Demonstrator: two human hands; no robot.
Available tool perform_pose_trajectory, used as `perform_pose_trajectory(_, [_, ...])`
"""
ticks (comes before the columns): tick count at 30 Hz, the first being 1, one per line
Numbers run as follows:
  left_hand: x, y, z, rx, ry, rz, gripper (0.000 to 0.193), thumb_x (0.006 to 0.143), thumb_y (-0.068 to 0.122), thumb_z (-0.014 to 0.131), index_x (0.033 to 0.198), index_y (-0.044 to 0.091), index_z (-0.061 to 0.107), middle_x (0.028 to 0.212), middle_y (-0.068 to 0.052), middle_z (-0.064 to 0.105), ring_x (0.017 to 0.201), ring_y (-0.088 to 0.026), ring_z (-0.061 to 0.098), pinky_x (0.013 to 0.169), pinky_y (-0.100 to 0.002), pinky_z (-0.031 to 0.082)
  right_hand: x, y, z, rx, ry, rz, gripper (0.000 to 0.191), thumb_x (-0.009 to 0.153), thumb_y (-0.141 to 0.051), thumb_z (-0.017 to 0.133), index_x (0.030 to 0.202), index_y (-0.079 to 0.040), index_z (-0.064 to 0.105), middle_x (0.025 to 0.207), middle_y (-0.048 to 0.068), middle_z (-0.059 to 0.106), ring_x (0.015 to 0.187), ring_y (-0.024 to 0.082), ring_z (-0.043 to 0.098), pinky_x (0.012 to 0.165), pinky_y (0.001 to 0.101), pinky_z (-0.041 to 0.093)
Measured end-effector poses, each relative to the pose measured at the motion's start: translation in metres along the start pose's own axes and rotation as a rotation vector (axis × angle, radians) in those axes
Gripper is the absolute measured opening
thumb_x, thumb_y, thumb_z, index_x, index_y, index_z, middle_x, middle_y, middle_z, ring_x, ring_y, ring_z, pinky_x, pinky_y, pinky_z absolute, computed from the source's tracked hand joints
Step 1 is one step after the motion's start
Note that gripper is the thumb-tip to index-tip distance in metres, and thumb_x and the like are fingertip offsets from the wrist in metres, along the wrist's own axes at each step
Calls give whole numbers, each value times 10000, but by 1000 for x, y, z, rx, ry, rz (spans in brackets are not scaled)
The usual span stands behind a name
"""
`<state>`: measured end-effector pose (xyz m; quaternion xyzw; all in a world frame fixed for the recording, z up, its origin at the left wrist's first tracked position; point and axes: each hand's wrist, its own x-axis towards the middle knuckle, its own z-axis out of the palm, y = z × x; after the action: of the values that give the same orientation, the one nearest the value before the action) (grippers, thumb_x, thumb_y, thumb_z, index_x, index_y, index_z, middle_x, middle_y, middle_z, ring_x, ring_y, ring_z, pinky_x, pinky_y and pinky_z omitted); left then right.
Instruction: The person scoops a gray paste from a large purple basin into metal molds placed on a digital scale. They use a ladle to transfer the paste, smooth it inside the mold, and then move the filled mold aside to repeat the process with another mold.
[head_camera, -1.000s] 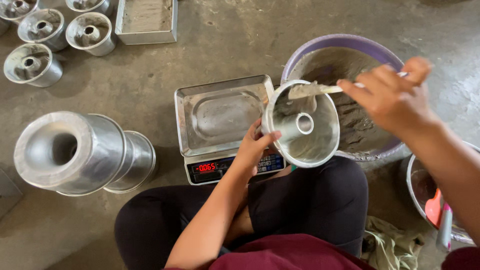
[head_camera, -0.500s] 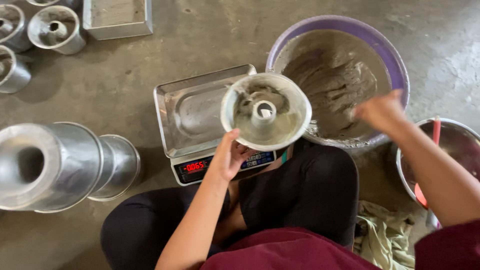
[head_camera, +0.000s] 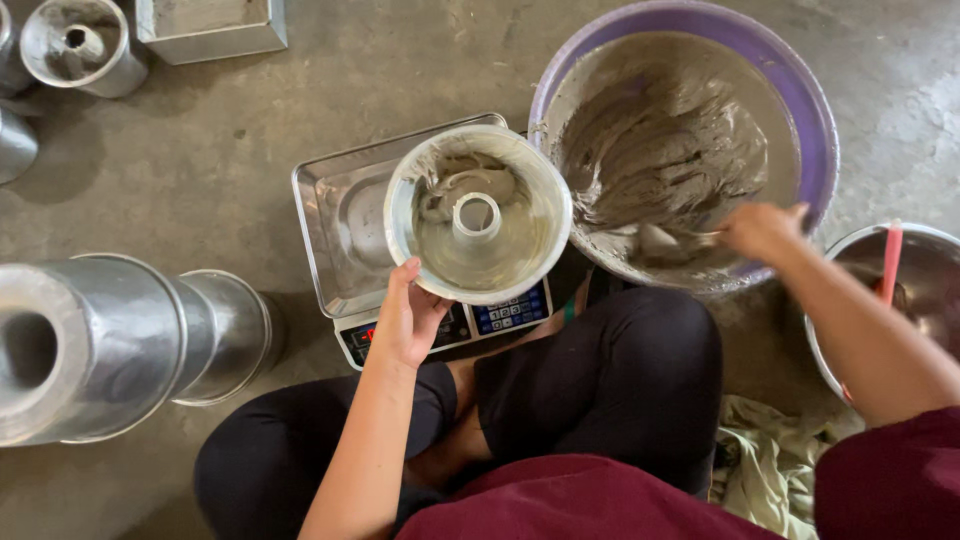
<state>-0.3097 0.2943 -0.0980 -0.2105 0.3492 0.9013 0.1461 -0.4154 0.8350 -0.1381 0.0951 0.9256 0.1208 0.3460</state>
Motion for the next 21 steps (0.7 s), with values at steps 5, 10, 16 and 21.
perform_pose_trajectory(5, [-3, -1, 8, 22, 33, -14, 530, 850, 346, 712, 1298, 96, 578, 1255, -53, 663, 1140, -224, 622, 1012, -432, 488, 15, -69, 25, 389, 108, -119, 359, 932, -462, 706, 1260, -329, 768, 1206, -2, 730, 1144, 303, 658, 1016, 696, 415])
perform_pose_trajectory(10, [-10, -1, 19, 62, -11, 20, 492, 875, 291, 732, 1291, 75, 583, 1256, -81, 650, 1151, -264, 623, 974, -441, 527, 27, -130, 8, 1404, -96, -109, 278, 982, -276, 725, 1219, -136, 766, 899, 25, 696, 716, 127, 536, 622, 311, 440])
perform_pose_trajectory(16, [-15, -3, 38, 187, -39, -58, 634, 826, 275, 735, 1391, 130, 486, 1284, -65, 635, 1170, -255, 621, 1004, -443, 526, -52, -118, -75, 1532, 310, -157, 268, 995, -284, 676, 1219, -164, 762, 841, -25, 679, 672, 56, 522, 568, 234, 420])
perform_pose_trajectory(21, [3, -32, 78, 237, -92, -85, 746, 796, 262, 783, 1424, 110, 409, 1311, -132, 618, 1187, -283, 642, 1008, -458, 547, -164, -73, -161, 1132, 792, -286, 200, 1048, -242, 690, 1236, -191, 735, 890, -67, 705, 659, 68, 555, 578, 263, 436])
